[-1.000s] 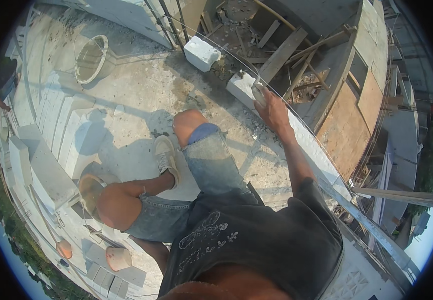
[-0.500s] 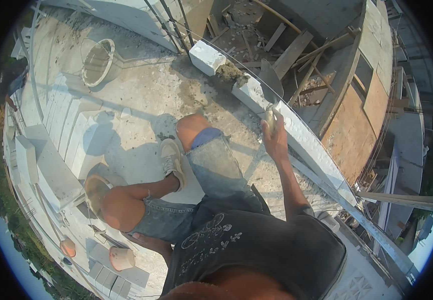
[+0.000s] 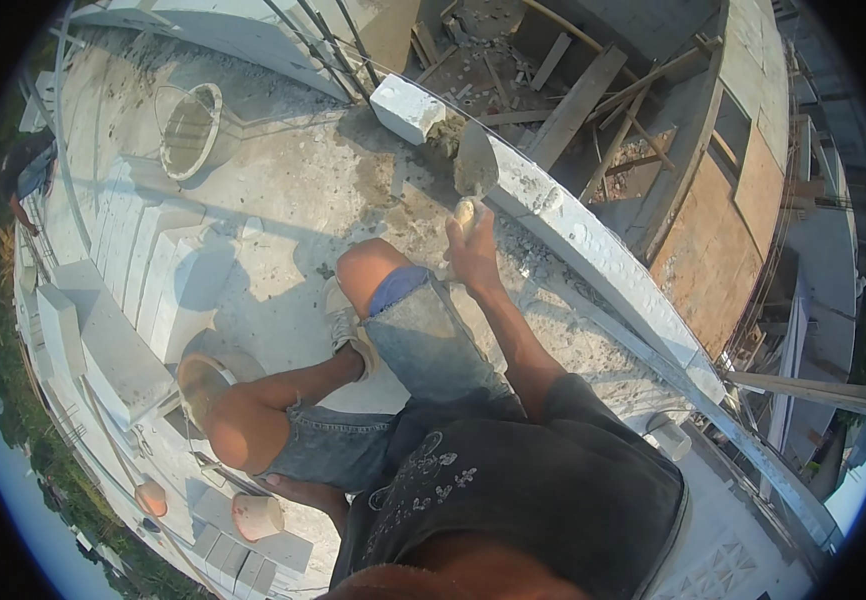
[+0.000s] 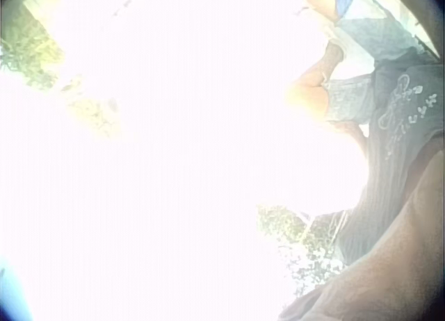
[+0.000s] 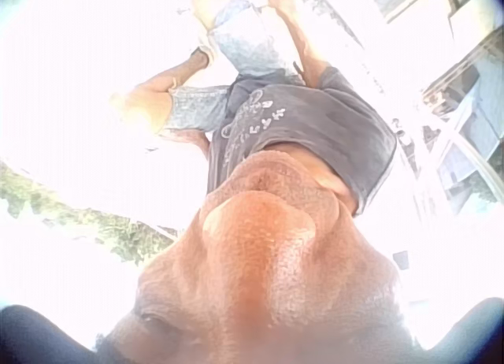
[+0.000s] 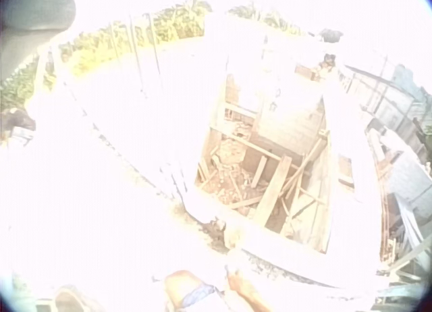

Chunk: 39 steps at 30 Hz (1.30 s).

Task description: Apply mortar and lay lightweight concrete blocks on a wall during house construction.

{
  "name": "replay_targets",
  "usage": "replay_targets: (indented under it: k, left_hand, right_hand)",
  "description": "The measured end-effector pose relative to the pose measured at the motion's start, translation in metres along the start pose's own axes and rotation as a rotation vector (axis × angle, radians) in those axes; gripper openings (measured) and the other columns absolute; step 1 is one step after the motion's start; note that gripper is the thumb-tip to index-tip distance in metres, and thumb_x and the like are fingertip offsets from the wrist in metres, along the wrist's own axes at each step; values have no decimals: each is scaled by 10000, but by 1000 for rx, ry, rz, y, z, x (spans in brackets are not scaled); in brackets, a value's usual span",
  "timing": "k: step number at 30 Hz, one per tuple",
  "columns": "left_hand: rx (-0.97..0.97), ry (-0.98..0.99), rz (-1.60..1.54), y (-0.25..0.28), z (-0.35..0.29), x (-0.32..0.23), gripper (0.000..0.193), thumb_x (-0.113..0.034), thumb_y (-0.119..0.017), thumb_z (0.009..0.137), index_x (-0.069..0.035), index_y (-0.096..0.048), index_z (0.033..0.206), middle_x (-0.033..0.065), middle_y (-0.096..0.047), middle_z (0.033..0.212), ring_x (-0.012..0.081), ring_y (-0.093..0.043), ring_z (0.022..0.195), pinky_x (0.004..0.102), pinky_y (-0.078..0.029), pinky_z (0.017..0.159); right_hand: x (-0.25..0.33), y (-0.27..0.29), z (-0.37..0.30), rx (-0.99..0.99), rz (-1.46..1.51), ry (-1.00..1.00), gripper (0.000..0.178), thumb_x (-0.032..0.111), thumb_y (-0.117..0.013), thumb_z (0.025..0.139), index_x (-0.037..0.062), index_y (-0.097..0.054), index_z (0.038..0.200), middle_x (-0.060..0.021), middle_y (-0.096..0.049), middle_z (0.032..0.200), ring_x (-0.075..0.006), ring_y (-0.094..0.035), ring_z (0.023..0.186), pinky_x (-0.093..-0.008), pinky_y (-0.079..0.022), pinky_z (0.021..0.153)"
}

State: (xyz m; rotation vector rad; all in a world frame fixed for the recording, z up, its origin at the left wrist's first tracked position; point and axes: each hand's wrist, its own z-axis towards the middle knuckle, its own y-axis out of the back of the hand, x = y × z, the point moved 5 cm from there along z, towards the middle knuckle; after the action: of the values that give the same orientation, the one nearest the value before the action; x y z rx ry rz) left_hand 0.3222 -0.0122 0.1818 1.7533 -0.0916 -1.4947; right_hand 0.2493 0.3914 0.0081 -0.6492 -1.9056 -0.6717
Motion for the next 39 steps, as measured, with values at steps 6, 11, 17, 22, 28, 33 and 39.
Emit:
replay_targets:
  k: [6, 11, 17, 22, 28, 33, 39]
  left_hand:
    - [-110, 61, 59, 13, 0, 21, 564, -361, -233, 1045, 51, -324, 1419, 252, -431, 1372, 325, -491, 1229, 412, -418, 1017]
    - [-70, 102, -145, 6, 1, 19, 600, -404, -247, 1039, 31, -287, 1450, 245, -371, 1427, 325, -423, 1296, 430, -371, 1063]
    - [-65, 55, -126, -1, 5, 10, 733, -538, -294, 985, 33, -296, 1444, 276, -356, 1410, 367, -449, 1257, 473, -430, 1000]
    - [-88, 70, -88, 5, 8, 16, 734, -528, -300, 986, 43, -289, 1447, 280, -353, 1418, 370, -439, 1265, 463, -416, 1014]
    - [-12, 70, -62, 9, 15, 30, 611, -407, -247, 1044, 48, -304, 1446, 239, -374, 1430, 324, -398, 1310, 406, -322, 1095]
    - [-88, 7, -25, 15, 17, 31, 653, -446, -274, 1039, 72, -299, 1437, 245, -360, 1440, 326, -394, 1307, 413, -328, 1090]
    - [-131, 202, -284, 13, 13, 45, 722, -514, -330, 1014, 54, -263, 1456, 232, -330, 1463, 334, -386, 1315, 433, -328, 1089]
  right_hand:
    - [-1, 37, -51, -41, -520, 356, 514, 187, -597, 934, 96, -366, 1384, -124, -577, 988, -248, -623, 676, -373, -521, 582]
    - [-50, 30, -42, 322, -1016, 244, 509, 167, -621, 875, 161, -437, 1350, -148, -567, 1071, -383, -638, 879, -484, -527, 722]
    - [-70, 38, -6, 59, -1031, 106, 480, 156, -618, 875, 137, -430, 1316, -182, -550, 1095, -414, -626, 941, -505, -521, 749]
    - [-89, 53, -75, -14, -718, -74, 581, 127, -591, 894, 116, -333, 1415, -259, -486, 1307, -473, -521, 1142, -523, -481, 892]
    - [-118, 53, -81, 289, -986, 58, 563, 171, -621, 880, 212, -399, 1395, -172, -551, 1124, -410, -619, 966, -508, -526, 773]
    - [-135, 66, -52, 173, -1062, 244, 534, 159, -604, 891, 210, -414, 1388, -149, -539, 1090, -372, -613, 958, -476, -542, 735]
    - [-139, 100, -24, 90, -1095, 183, 582, 143, -601, 888, 208, -381, 1423, -158, -520, 1091, -370, -609, 923, -471, -540, 722]
